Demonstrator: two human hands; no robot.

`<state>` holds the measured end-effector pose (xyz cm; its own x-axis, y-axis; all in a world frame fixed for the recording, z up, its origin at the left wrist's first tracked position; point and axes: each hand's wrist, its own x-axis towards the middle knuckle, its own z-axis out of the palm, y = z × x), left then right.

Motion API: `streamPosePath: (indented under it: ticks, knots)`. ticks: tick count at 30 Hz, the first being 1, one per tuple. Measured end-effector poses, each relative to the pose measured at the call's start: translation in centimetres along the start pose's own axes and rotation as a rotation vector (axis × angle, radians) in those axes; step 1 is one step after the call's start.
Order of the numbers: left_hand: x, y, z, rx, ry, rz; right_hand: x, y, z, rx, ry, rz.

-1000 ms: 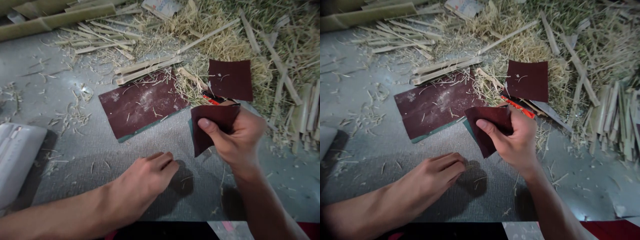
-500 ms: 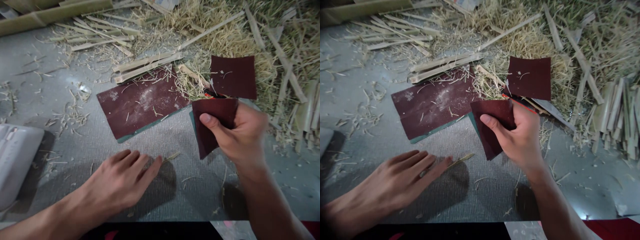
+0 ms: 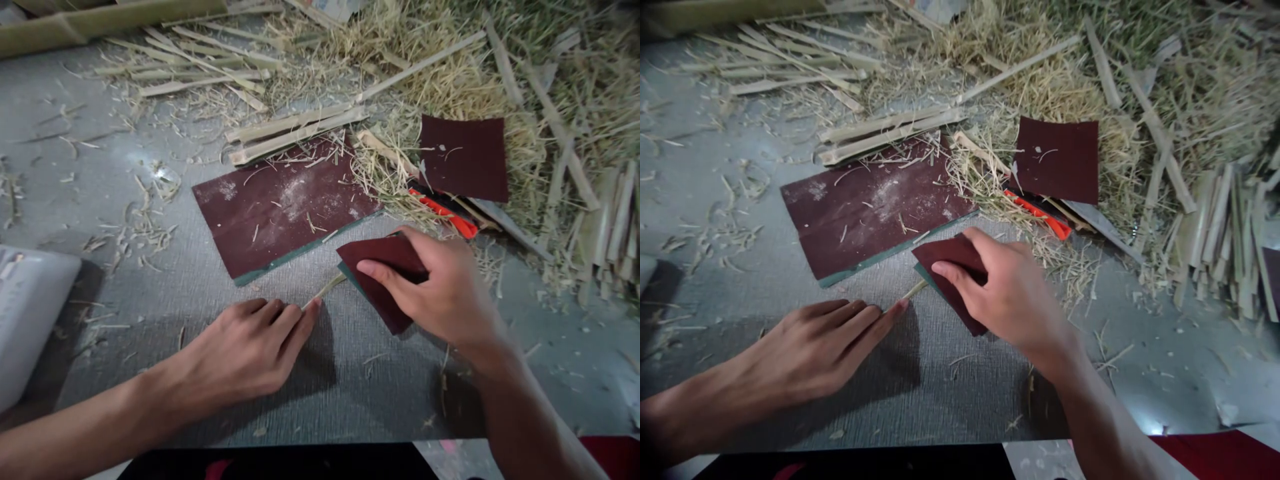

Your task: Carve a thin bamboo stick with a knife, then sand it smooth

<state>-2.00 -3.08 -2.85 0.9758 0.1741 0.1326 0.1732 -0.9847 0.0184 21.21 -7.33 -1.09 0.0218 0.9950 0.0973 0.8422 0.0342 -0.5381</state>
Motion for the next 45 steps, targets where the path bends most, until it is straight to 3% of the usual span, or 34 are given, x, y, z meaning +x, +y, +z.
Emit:
streamPosePath:
  ticks: [4,9,13,17,21,25,28,38,42,45]
  knots:
    - [0.0,0.0,0.3,-0.043,0.048,-0.026,-0.3,-1.3,1.3,-0.116,-0.098,-0.001]
    - [0.2,1.1,0.2,0.090,0.042,-0.020,-0.7,-2.2,2.5,-0.176,-0.239,0.042]
    - [0.3,1.9,-0.1,0.161,-0.029,-0.005,-0.6,-2.0,2.8,-0.388,-0.133,0.064]
    - [0.6,2.2,-0.2,0.172,-0.048,-0.034,-0.8,-2.0,2.9,-0.339,-0.208,-0.047]
    - [0.8,2.6,-0.4,0.205,-0.103,-0.038,-0.7,-1.7,2.6,-0.467,-0.149,0.019]
    - [1.0,3.4,-0.6,0.217,-0.125,-0.082,-0.7,-1.8,2.6,-0.416,-0.218,-0.039]
    - [1.1,3.8,-0.7,0.221,-0.160,-0.083,-0.8,-2.0,2.8,-0.446,-0.151,0.024]
    - [1.4,3.5,-0.6,0.218,-0.123,-0.063,-1.1,-2.7,3.0,-0.375,-0.215,-0.044]
    - [1.4,3.4,-0.7,0.213,-0.120,-0.068,-1.0,-2.6,2.9,-0.456,-0.116,0.021]
    - [1.3,3.5,-0.7,0.218,-0.112,-0.081,-1.1,-2.6,3.0,-0.390,-0.160,-0.043]
